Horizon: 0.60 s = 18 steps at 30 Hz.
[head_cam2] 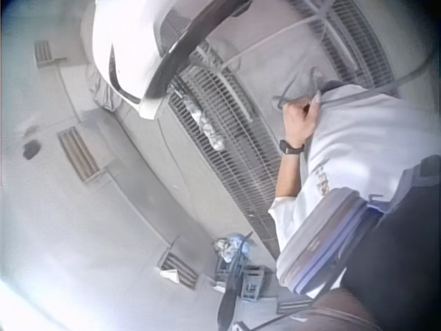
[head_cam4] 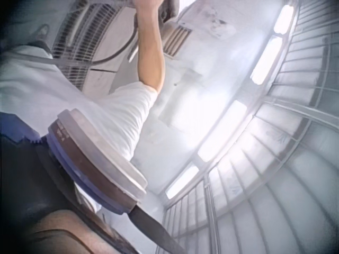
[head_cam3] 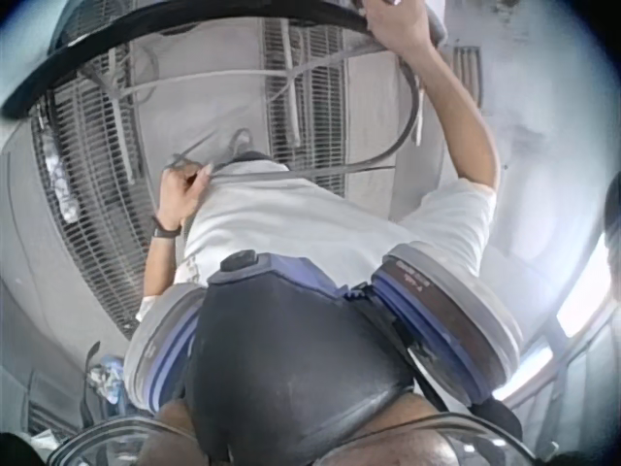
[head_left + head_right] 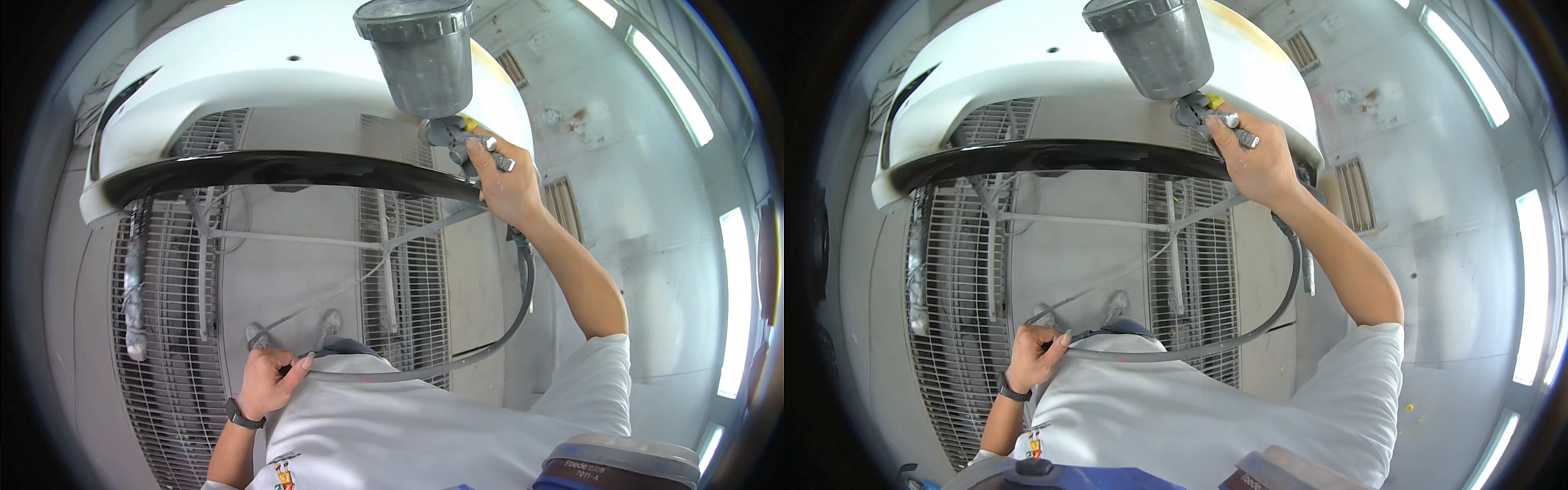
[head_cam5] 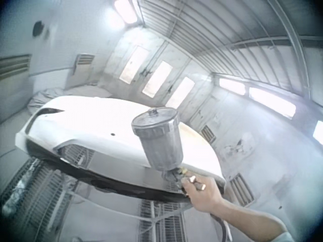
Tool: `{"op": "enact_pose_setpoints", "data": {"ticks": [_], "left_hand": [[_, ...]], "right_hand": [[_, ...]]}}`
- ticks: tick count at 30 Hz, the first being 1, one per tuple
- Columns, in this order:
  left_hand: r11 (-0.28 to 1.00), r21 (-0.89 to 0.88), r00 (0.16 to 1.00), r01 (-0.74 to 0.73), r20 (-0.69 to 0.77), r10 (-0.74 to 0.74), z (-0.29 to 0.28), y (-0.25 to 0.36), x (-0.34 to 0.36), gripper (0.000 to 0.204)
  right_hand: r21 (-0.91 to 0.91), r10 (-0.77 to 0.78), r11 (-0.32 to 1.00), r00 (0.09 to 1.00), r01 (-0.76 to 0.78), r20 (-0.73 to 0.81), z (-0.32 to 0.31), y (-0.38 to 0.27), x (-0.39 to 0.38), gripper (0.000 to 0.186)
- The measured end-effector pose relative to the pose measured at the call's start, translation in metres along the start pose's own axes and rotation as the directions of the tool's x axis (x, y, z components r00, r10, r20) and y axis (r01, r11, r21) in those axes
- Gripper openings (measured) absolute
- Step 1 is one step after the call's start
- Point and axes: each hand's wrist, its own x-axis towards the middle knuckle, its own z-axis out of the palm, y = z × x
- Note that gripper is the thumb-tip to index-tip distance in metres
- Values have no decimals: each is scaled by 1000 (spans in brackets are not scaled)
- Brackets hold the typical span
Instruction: The person wipes a white car bumper with a yellow cloth, then uses a spray gun to apply black paint to the bumper's surface. The bumper is mounted on a stand in a paint booth.
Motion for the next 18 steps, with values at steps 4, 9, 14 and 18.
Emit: {"op": "enact_pose_setpoints", "data": {"ticks": [4, 9, 14, 18], "left_hand": [[997, -59, 995, 59, -76, -64, -24, -20, -29, 45], [992, -101, 975, 72, -203, -91, -48, -43, -64, 48], [988, -107, 951, 112, -276, -138, -59, -58, -89, 50], [978, -159, 925, 133, -334, -180, -59, -62, -99, 51]], "right_hand": [[36, -47, 998, 996, 45, 71, 36, -54, 12, 34], [51, -147, 989, 980, 142, 136, 82, -112, 30, 39], [36, -231, 973, 948, 228, 218, 117, -155, 47, 44], [38, -269, 962, 925, 269, 267, 141, -174, 59, 49]]}}
